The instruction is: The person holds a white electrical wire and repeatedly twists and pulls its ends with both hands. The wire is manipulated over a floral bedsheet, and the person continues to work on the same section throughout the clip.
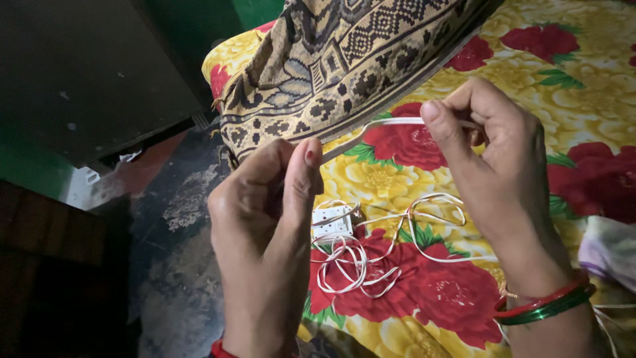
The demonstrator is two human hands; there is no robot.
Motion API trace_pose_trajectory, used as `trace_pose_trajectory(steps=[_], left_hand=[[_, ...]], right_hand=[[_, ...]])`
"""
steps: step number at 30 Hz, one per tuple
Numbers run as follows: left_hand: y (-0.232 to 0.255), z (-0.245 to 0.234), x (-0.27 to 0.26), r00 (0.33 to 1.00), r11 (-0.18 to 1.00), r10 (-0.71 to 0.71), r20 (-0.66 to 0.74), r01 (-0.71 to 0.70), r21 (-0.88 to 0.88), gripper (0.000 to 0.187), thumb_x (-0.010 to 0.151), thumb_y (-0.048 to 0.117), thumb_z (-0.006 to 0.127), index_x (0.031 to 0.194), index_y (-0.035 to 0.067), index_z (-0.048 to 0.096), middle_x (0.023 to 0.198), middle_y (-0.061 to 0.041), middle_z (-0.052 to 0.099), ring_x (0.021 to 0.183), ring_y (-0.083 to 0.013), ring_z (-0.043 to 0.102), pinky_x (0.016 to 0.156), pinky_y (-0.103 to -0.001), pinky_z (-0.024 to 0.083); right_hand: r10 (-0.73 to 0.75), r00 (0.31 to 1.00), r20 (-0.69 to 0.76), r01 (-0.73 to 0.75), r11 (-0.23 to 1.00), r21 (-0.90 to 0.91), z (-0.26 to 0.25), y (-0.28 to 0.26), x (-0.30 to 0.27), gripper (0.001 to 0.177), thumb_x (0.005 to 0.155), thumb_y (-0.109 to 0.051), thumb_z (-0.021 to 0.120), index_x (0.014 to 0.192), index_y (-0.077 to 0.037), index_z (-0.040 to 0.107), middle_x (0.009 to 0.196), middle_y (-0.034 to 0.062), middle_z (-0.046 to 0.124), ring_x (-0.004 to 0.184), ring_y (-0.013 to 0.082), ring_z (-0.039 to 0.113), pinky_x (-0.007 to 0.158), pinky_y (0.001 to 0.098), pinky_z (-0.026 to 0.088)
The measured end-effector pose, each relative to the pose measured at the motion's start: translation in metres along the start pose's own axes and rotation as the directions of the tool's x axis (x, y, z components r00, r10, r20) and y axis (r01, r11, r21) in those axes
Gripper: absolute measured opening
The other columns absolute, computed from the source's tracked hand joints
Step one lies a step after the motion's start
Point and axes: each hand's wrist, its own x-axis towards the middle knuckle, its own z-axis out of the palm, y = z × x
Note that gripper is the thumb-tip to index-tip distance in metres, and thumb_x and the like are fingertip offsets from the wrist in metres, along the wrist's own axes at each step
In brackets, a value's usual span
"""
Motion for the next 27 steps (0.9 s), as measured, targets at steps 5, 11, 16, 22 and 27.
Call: trace_pose_trajectory(steps=[5, 11, 16, 22, 27], left_hand=[[0.004, -0.002, 0.0, 1.0, 0.999, -0.025, -0.008, 0.025, -0.042, 0.025, 0.101, 0.011, 0.065, 0.08, -0.001, 0.061, 0.071, 0.004, 0.053, 0.068, -0.0025, 0.044, 0.059, -0.023, 0.037], [0.003, 0.002, -0.003, 0.999, 1.0, 0.011, 0.048, -0.01, -0.013, 0.03, 0.102, 0.009, 0.065, 0.076, 0.0, 0.053, 0.07, 0.004, 0.046, 0.067, -0.0029, 0.041, 0.058, -0.024, 0.036], [0.004, 0.013, -0.009, 0.992, 0.996, -0.068, 0.11, 0.073, -0.043, 0.032, 0.1, 0.01, 0.067, 0.074, 0.0, 0.051, 0.067, 0.004, 0.039, 0.062, -0.0044, 0.035, 0.051, -0.026, 0.03], [0.001, 0.009, -0.007, 0.997, 0.998, -0.01, 0.072, 0.006, 0.056, 0.028, 0.099, 0.012, 0.066, 0.077, -0.001, 0.055, 0.063, 0.002, 0.042, 0.06, -0.0041, 0.036, 0.05, -0.026, 0.032], [-0.001, 0.005, -0.006, 0.996, 0.997, -0.026, 0.085, 0.019, 0.08, 0.032, 0.1, 0.016, 0.064, 0.075, -0.001, 0.055, 0.062, 0.001, 0.045, 0.059, -0.0043, 0.04, 0.05, -0.027, 0.035]], right_hand=[[0.038, 0.999, 0.01, -0.038, 0.998, -0.041, 0.0, 0.003, 0.002, 0.031, 0.11, -0.024, 0.063, 0.088, -0.002, 0.06, 0.073, -0.0024, 0.056, 0.068, 0.0062, 0.047, 0.063, 0.0258, 0.039], [-0.008, 0.995, 0.095, 0.004, 0.999, 0.035, -0.001, -0.007, 0.001, 0.034, 0.112, -0.027, 0.054, 0.094, -0.002, 0.067, 0.081, 0.0004, 0.066, 0.079, 0.0074, 0.06, 0.073, 0.0255, 0.047], [0.014, 0.975, 0.222, -0.082, 0.95, 0.3, 0.006, -0.022, -0.011, 0.041, 0.111, -0.032, 0.046, 0.095, -0.002, 0.07, 0.083, 0.0009, 0.068, 0.083, 0.0071, 0.063, 0.079, 0.0247, 0.051], [0.09, 0.931, 0.353, -0.194, 0.942, 0.273, 0.006, -0.028, -0.014, 0.035, 0.108, -0.023, 0.061, 0.086, 0.002, 0.068, 0.074, 0.0031, 0.053, 0.073, 0.0104, 0.047, 0.065, 0.0277, 0.038], [-0.145, 0.948, 0.282, 0.062, 0.957, 0.284, -0.001, -0.036, -0.012, 0.012, 0.098, -0.012, 0.071, 0.092, -0.001, 0.069, 0.082, -0.0009, 0.062, 0.079, 0.0081, 0.055, 0.072, 0.0238, 0.044]])
